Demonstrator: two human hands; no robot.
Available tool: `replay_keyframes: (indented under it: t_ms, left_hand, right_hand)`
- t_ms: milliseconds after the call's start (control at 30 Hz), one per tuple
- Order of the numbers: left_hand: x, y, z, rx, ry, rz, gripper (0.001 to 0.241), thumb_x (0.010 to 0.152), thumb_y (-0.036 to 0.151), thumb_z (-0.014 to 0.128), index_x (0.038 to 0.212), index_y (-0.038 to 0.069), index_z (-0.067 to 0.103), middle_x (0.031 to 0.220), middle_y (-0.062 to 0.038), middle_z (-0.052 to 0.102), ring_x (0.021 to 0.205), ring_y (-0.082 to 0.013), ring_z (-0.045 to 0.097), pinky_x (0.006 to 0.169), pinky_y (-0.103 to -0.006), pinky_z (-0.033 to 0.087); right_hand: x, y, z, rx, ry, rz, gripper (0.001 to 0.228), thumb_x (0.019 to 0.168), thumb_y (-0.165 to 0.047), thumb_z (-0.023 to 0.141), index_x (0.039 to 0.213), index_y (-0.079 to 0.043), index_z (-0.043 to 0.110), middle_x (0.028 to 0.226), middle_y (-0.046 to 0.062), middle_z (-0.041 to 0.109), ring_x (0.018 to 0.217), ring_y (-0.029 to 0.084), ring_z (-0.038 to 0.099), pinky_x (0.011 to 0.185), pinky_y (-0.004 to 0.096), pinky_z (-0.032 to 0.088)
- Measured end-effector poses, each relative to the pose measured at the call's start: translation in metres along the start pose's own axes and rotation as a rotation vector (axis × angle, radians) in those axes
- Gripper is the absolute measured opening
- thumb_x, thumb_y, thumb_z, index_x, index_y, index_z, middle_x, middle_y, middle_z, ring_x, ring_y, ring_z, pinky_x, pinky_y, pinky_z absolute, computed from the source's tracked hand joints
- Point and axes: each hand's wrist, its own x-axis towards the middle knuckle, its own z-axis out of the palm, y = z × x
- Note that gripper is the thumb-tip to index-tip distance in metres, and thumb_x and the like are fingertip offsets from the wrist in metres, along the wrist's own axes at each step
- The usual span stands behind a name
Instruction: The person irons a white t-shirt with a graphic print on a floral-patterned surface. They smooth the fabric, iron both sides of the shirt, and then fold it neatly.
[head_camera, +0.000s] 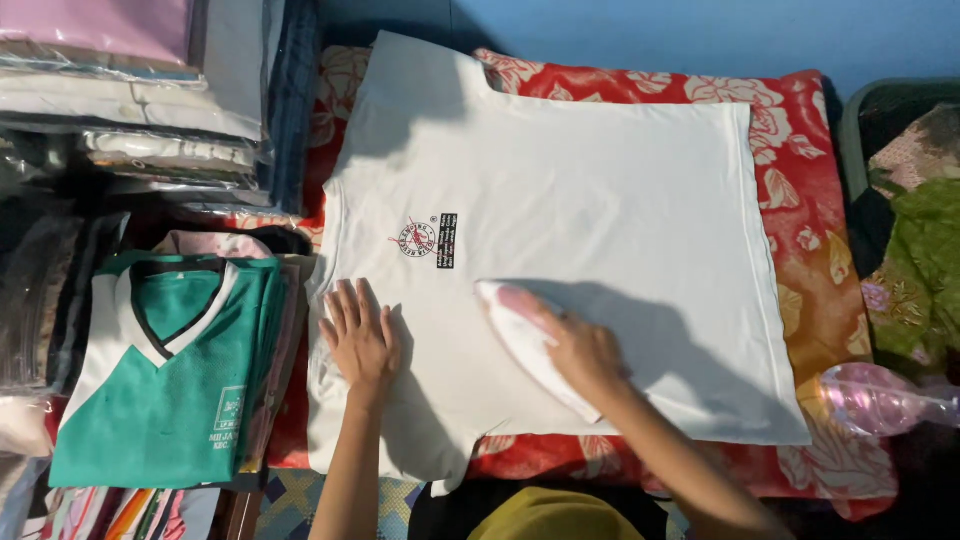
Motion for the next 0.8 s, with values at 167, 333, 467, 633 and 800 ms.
replay_keyframes:
  t_ms: [167,333,467,633,800]
  left_hand:
    - [0.001,-0.002,0.009,0.018,0.021,-0.034,0.071,0.106,0.06,0.024,0.168,0.026,0.017,0.174,-0.009,0.013,0.16,-0.0343,0.011,0.121,-0.0662,0.018]
    - [-0.013,-0.008,0.007,-0.023,0.077,-0.057,0.076,0.106,0.058,0.028,0.167,0.015,0.019,0.172,-0.018,0.017,0.158,-0.039,0.015,0.119,-0.0662,0.023]
    - [-0.046,-0.04,0.019,0.041,0.068,-0.066,0.083,0.103,0.062,0.027,0.165,0.007,0.02,0.17,-0.019,0.02,0.156,-0.0365,0.022,0.121,-0.0593,0.026]
    - [-0.078,-0.064,-0.002,0.007,0.029,-0.143,0.079,0.105,0.058,0.028,0.163,0.005,0.025,0.167,-0.017,0.03,0.147,-0.0334,0.039,0.115,-0.0555,0.037]
    - [-0.081,-0.068,0.002,-0.157,0.272,-0.25,0.057,0.105,0.038,0.047,0.148,0.0,0.047,0.135,-0.026,0.053,0.115,-0.0448,0.062,0.097,-0.0518,0.052]
  right_hand:
    - [-0.015,0.111,-0.043,-0.036,0.045,0.567,0.068,0.095,-0.03,0.055,0.155,-0.054,0.037,0.116,0.019,0.076,0.111,0.042,0.071,0.098,0.051,0.054]
    - [-0.007,0.301,0.006,-0.008,0.252,0.714,0.076,0.084,-0.037,0.068,0.155,-0.054,0.045,0.123,0.017,0.073,0.114,0.044,0.068,0.098,0.052,0.049]
    - [-0.015,0.222,0.018,0.208,0.046,0.235,0.074,0.072,-0.018,0.077,0.144,-0.025,0.063,0.134,0.019,0.068,0.125,0.041,0.061,0.106,0.048,0.049]
    - [0.014,0.013,0.021,0.288,-0.298,-0.295,0.062,0.071,0.001,0.071,0.132,-0.006,0.068,0.132,0.016,0.071,0.12,0.044,0.063,0.101,0.057,0.051]
    - [0.097,-0.074,0.101,-0.049,-0.165,-0.412,0.077,0.083,-0.023,0.067,0.151,-0.05,0.044,0.113,0.007,0.076,0.107,0.031,0.072,0.093,0.046,0.057]
